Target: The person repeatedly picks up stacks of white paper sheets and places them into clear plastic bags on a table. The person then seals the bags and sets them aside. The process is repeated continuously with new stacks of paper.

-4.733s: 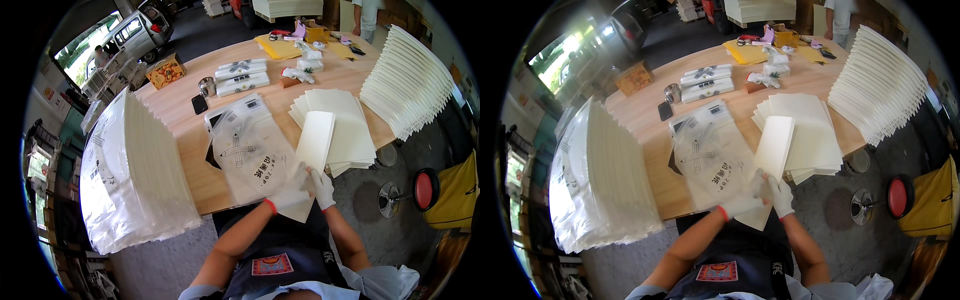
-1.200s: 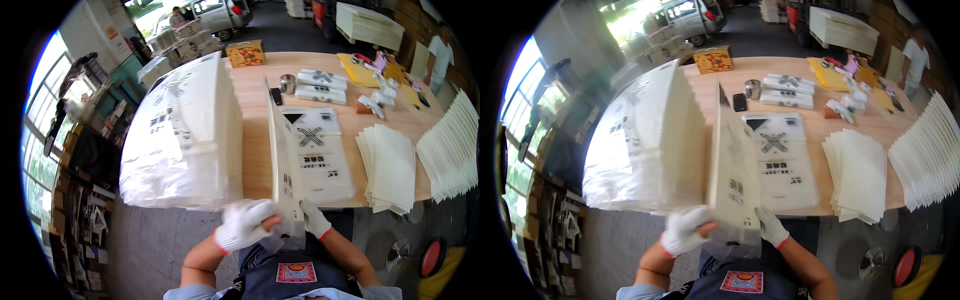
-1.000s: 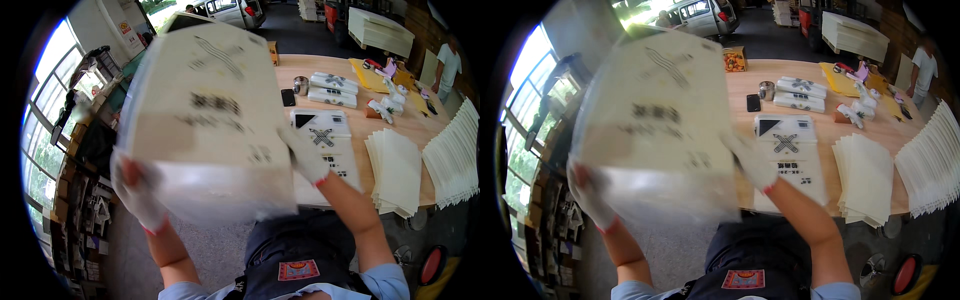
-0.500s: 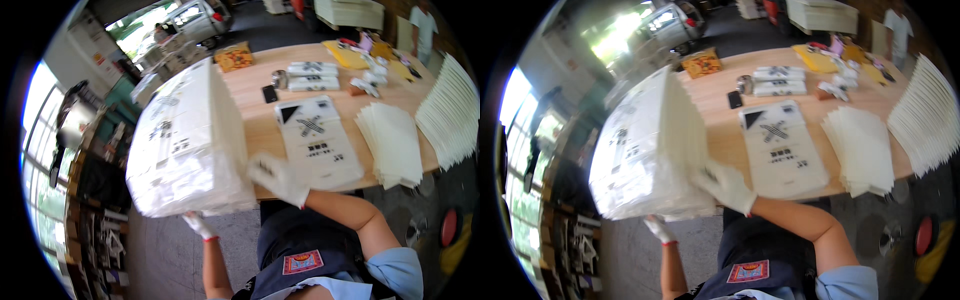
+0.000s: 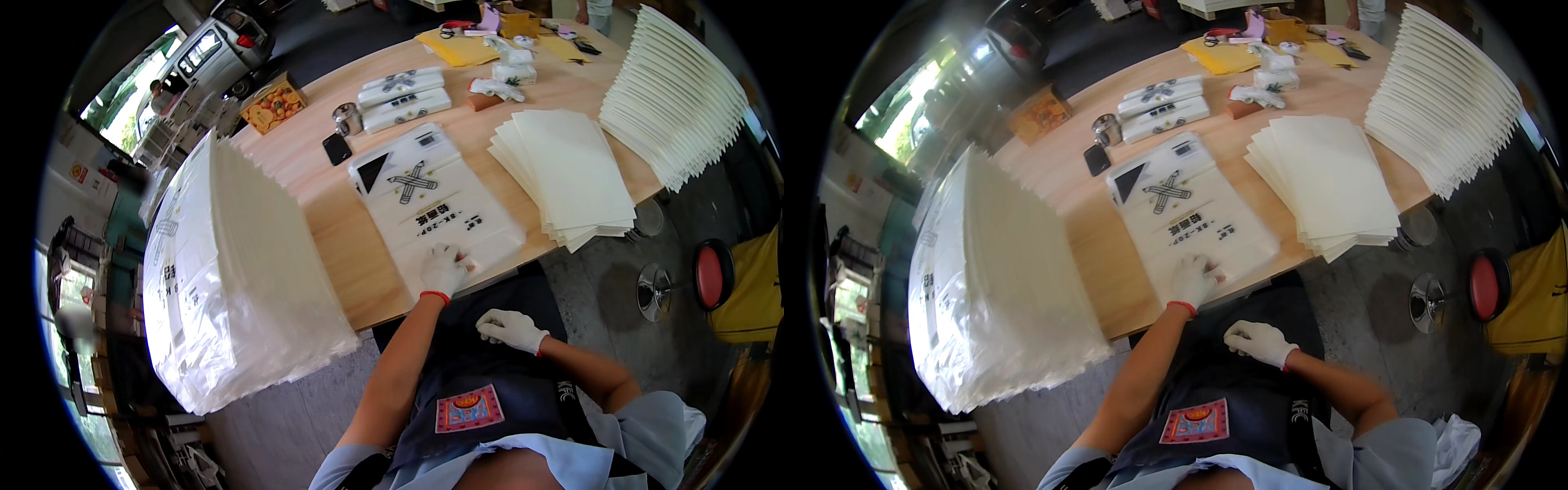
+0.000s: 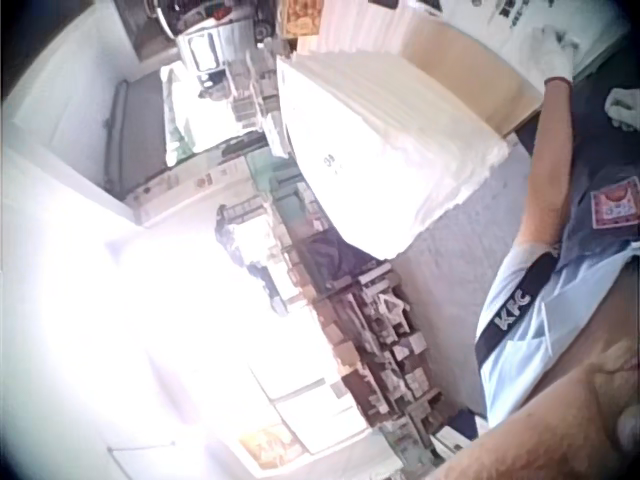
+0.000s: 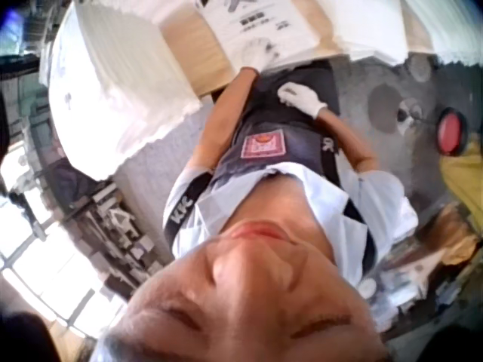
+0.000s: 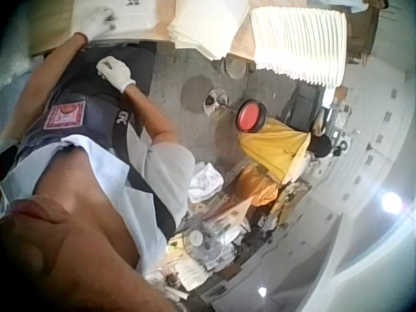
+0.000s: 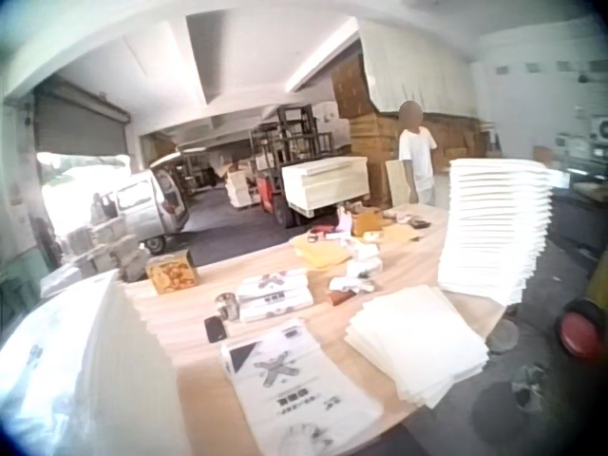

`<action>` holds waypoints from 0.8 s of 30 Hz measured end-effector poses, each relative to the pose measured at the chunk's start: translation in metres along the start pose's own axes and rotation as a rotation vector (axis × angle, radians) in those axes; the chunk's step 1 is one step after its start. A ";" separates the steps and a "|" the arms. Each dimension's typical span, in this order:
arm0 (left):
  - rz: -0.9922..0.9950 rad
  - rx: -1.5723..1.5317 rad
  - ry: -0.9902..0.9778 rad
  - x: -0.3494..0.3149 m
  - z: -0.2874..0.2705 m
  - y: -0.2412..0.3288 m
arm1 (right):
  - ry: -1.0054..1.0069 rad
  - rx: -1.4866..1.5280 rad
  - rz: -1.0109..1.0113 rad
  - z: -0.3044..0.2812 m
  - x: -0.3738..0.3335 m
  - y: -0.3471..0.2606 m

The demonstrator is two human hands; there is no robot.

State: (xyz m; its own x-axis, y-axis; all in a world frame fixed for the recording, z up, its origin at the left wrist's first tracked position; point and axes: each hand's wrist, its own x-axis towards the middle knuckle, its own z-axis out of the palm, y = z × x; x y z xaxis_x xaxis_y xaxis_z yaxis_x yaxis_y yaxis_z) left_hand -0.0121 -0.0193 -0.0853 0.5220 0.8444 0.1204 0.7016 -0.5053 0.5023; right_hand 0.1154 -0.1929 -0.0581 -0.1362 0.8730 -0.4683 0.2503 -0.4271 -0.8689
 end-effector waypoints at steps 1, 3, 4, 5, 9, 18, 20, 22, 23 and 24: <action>-0.026 -0.045 -0.079 0.009 0.003 -0.008 | 0.002 0.021 0.011 0.000 -0.002 0.001; -0.092 -0.153 -0.189 0.020 0.008 -0.020 | 0.004 0.061 0.031 0.001 -0.004 0.001; -0.134 -0.217 -0.219 0.024 0.010 -0.025 | -0.010 0.122 0.042 0.000 -0.004 0.004; -0.178 -0.280 -0.246 0.027 0.011 -0.029 | -0.015 0.135 0.035 -0.002 -0.001 0.005; -0.219 -0.404 -0.278 0.033 0.002 -0.040 | -0.050 0.294 0.001 -0.017 0.018 -0.010; 0.043 -0.389 0.049 0.060 -0.043 -0.030 | 0.376 0.191 -0.310 -0.041 0.154 -0.053; -0.030 -0.747 0.170 0.082 -0.053 -0.038 | 0.504 -0.234 -0.310 -0.057 0.164 -0.033; -0.111 -1.271 0.152 0.077 -0.111 0.021 | 0.330 -0.362 -0.077 -0.076 0.141 -0.018; -0.148 -1.529 0.153 0.073 -0.139 0.043 | 0.377 -0.423 -0.068 -0.083 0.129 -0.011; -0.125 -1.406 0.095 0.074 -0.142 0.038 | 0.423 -0.487 -0.060 -0.086 0.118 -0.002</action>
State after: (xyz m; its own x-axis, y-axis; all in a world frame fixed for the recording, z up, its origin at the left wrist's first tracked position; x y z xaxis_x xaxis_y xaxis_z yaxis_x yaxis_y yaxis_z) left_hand -0.0157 0.0493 0.0641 0.4194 0.9069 0.0405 -0.3505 0.1206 0.9288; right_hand 0.1816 -0.0688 -0.0980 0.2007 0.9519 -0.2315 0.6738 -0.3057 -0.6728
